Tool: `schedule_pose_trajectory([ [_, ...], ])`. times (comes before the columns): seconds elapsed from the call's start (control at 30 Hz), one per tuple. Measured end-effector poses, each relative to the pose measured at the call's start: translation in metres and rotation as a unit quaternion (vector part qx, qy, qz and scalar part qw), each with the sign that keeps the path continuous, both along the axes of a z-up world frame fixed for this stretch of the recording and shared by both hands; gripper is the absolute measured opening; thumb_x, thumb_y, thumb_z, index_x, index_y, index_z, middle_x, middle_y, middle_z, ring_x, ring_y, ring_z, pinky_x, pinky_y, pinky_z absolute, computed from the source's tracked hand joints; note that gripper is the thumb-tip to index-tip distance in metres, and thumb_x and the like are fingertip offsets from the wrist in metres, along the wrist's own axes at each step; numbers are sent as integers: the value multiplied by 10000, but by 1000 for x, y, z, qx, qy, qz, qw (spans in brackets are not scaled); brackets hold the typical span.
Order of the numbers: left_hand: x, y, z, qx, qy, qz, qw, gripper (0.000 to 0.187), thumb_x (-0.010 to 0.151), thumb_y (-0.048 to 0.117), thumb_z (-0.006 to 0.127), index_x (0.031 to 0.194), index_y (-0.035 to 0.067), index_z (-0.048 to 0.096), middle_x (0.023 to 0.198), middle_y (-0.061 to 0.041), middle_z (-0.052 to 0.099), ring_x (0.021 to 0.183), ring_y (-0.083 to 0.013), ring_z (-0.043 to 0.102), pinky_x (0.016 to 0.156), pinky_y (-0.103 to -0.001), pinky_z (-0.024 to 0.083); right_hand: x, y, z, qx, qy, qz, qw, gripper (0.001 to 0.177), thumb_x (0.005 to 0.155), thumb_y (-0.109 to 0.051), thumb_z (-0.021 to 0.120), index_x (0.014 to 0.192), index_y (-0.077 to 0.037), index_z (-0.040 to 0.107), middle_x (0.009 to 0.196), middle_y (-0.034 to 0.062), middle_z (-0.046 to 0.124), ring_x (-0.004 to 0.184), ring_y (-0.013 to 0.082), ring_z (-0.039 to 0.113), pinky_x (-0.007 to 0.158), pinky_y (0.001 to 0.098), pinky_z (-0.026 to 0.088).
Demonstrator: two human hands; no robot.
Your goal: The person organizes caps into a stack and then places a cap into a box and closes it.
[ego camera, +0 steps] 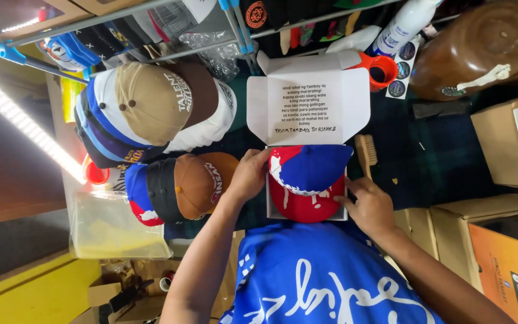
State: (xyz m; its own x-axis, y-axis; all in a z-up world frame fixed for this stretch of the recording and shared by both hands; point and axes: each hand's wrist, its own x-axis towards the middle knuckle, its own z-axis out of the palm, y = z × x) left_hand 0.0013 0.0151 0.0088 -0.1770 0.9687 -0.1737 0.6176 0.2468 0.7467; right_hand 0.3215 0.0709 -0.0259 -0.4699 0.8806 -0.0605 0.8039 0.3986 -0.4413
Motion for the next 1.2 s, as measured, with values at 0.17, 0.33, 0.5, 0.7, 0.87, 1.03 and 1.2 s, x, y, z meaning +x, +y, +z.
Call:
schedule_pose_trajectory([
  [0.17,-2,2,13,-48,57,-45,996,313,994,254,628,1304,254,595,1027,-145,658,995,-410,704,893,-491,562,2,3,-7,9,-32,55,998,373,801,-466,815,1072,-211,797,1010,-17,668,906,228,739,827,344,596],
  [0.33,-7,-2,-20,-31,33,-10,999,186,971,223,652,1157,227,640,958,-129,658,953,-409,705,853,-486,572,-11,26,19,-64,128,-36,989,586,682,-230,897,1211,-103,680,1076,78,598,937,310,700,762,367,595],
  [0.5,-2,-33,13,83,-82,66,991,156,933,171,717,1084,187,681,938,-148,710,974,-407,704,858,-487,573,-40,57,78,-70,284,86,952,988,567,212,665,1510,117,385,1511,320,367,1037,492,597,720,412,591],
  [0.7,-12,-121,55,171,-45,52,983,164,1029,107,571,1178,93,637,1141,-110,719,1073,-265,696,857,-370,569,-101,66,129,-116,197,246,942,588,635,-5,669,1214,-99,639,1211,116,640,814,221,615,635,307,496],
  [0.87,-12,-187,50,214,-153,350,899,206,927,-97,604,1032,44,712,1048,-137,796,1012,-253,762,898,-374,578,-211,20,167,-41,244,419,873,670,584,35,572,1208,-175,693,1135,76,653,988,402,695,829,484,595],
  [1.03,-9,-218,-37,157,-110,482,855,255,883,-15,729,1126,19,662,1099,-196,721,974,-327,738,853,-446,595,-290,-13,101,5,246,455,856,747,662,59,580,1382,-141,603,1318,118,567,1210,392,618,986,466,550],
  [1.2,-10,-232,-50,16,-59,510,858,678,805,90,840,1393,50,504,1264,-201,533,1023,-383,681,876,-505,590,-303,-47,49,-258,-14,259,931,897,788,-226,727,1598,-162,346,1554,242,370,1369,455,502,1116,539,461],
])
